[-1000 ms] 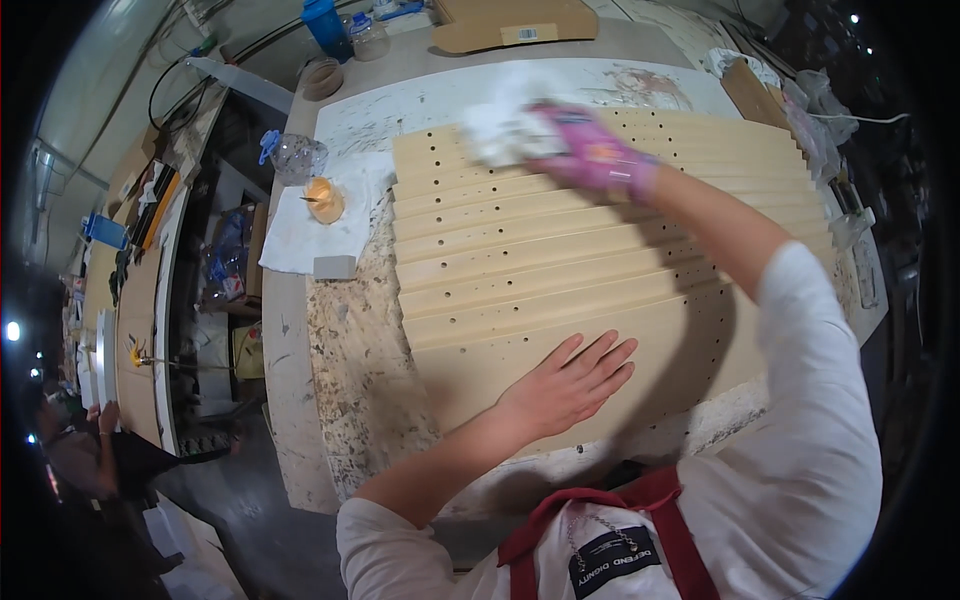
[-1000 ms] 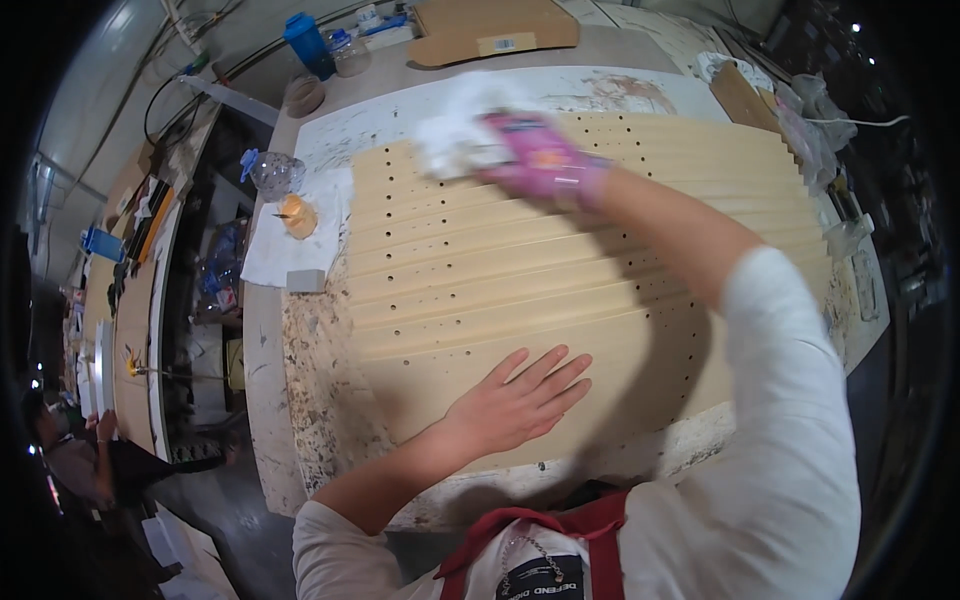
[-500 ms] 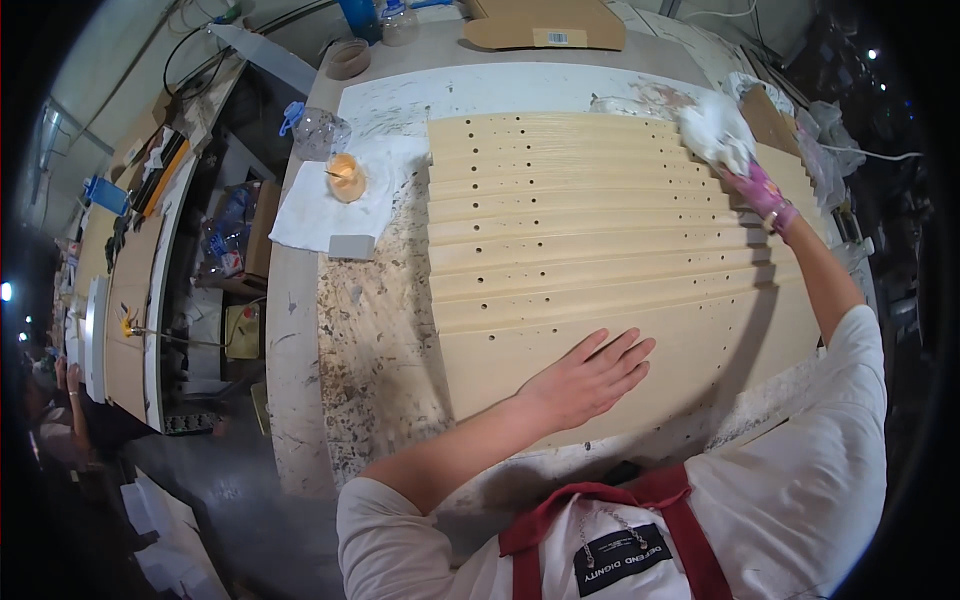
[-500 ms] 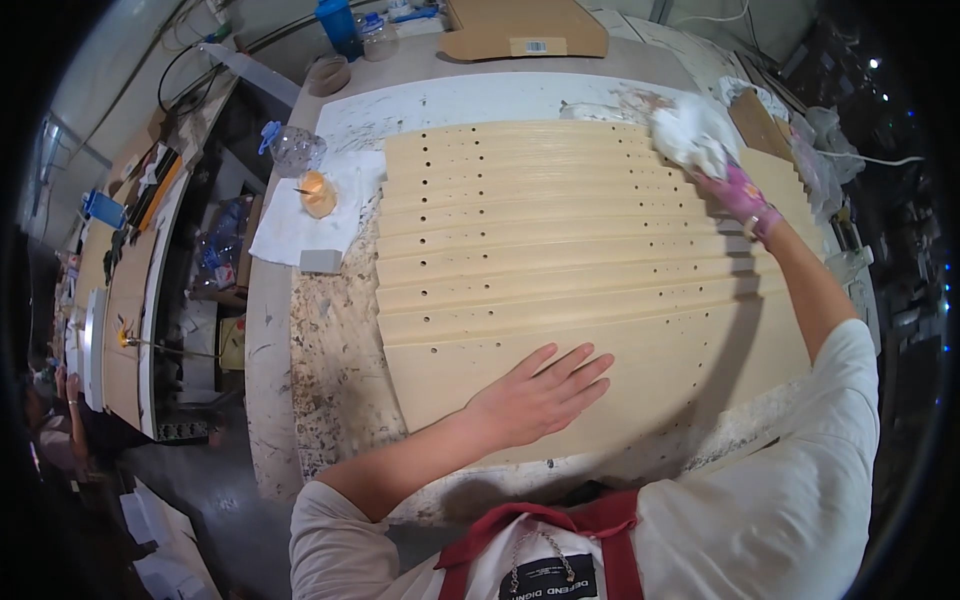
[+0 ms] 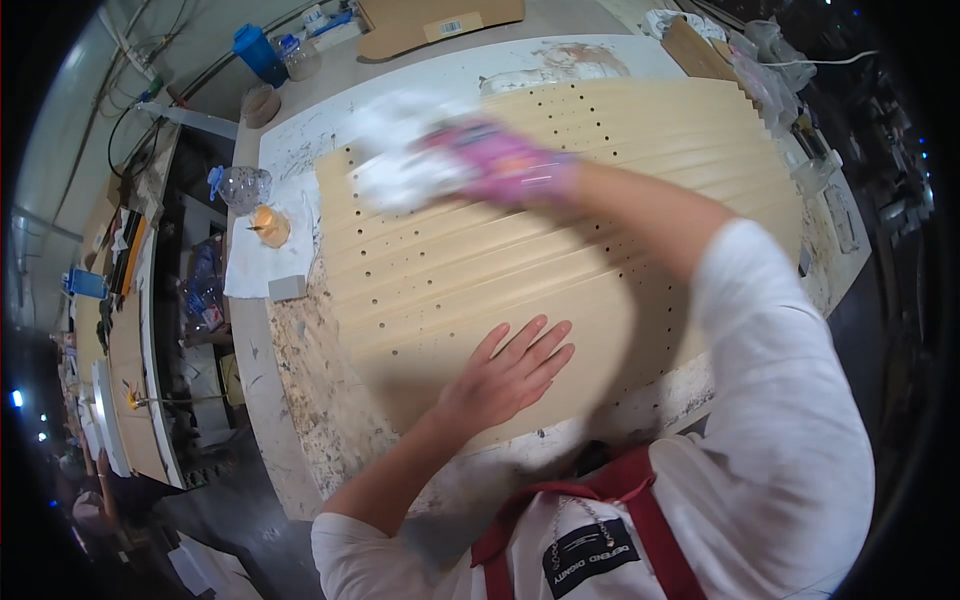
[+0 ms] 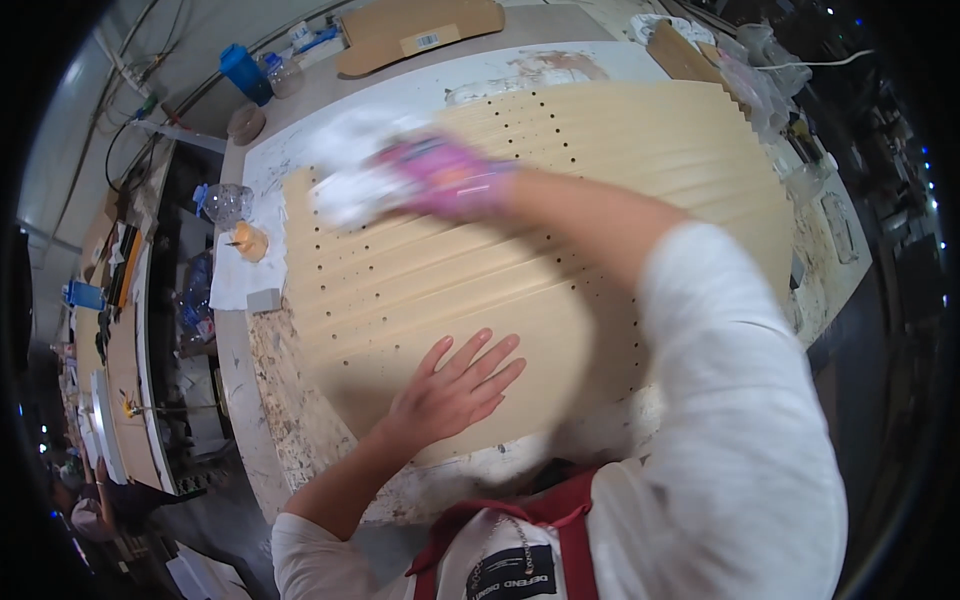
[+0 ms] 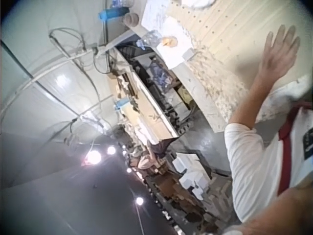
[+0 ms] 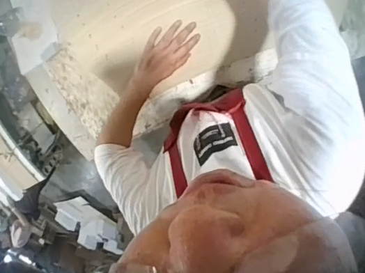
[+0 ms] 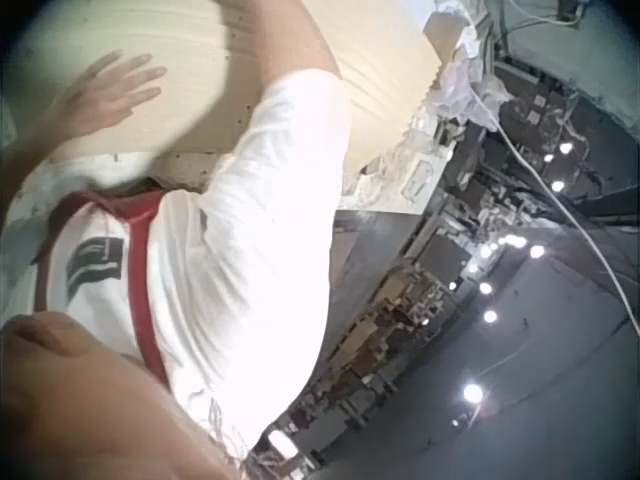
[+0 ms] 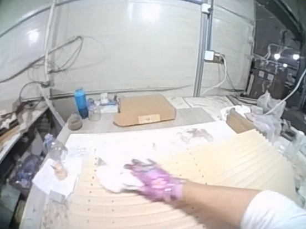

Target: The person sands the surface of a wooden panel with a block, wipes the surface and edges with a white cloth, pours liquid from a bottle onto the cloth, and wipes the panels again while handling them one by one.

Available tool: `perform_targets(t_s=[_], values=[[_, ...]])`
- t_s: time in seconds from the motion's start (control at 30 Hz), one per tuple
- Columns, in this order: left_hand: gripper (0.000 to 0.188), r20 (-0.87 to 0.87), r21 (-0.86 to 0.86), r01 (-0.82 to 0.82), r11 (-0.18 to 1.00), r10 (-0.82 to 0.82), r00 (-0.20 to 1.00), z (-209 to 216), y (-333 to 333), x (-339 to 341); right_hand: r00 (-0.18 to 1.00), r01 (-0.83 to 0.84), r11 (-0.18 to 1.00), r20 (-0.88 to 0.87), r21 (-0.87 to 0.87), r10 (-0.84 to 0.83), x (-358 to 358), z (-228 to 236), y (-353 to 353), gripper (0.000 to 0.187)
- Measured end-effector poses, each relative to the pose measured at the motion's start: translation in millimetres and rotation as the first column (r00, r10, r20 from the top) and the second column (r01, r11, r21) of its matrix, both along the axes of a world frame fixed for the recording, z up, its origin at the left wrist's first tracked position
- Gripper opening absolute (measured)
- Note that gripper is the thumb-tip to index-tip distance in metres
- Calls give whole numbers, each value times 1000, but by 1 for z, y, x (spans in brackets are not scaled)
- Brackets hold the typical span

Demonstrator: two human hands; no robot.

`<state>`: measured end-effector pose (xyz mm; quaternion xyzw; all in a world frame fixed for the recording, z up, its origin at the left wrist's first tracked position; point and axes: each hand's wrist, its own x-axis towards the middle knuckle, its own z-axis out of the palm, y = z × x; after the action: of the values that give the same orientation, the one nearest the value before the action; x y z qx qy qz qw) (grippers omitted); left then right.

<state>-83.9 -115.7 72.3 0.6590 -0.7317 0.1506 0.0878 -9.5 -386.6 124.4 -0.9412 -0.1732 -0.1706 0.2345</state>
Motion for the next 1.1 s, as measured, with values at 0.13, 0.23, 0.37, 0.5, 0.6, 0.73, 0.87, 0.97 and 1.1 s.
perform_targets(t_s=[0.13,0.23,0.37,0.5,0.6,0.73,0.87,0.97,1.1], values=[[52,-97,14,20,1000,-19,995,0,2,1,710,680,730,-318,76,-628,-158,25,-153,53],[52,-82,-12,17,1000,-18,997,-1,1,2,706,690,717,-317,101,-634,-181,23,-164,42],[50,-85,3,6,1000,-5,996,-4,-1,-1,977,191,979,-110,64,-183,-67,-13,-34,52],[47,-76,42,-33,999,36,996,-2,-2,-6,996,-60,993,53,-100,65,52,-27,100,59],[47,-43,53,-32,998,34,998,5,-4,-7,1000,-7,988,-3,-157,6,48,-12,108,59],[48,-61,31,-14,999,16,998,9,-2,-3,952,303,952,-62,44,-300,-85,11,-36,60],[50,-99,22,20,1000,-18,995,5,3,1,608,769,613,-500,180,-617,-214,27,-162,52],[51,-74,16,17,1000,-16,997,0,4,2,777,600,780,-360,179,-516,-206,17,-132,49],[51,-31,39,-15,999,16,999,-3,0,-2,995,99,995,2,12,-99,-72,-5,36,56]])
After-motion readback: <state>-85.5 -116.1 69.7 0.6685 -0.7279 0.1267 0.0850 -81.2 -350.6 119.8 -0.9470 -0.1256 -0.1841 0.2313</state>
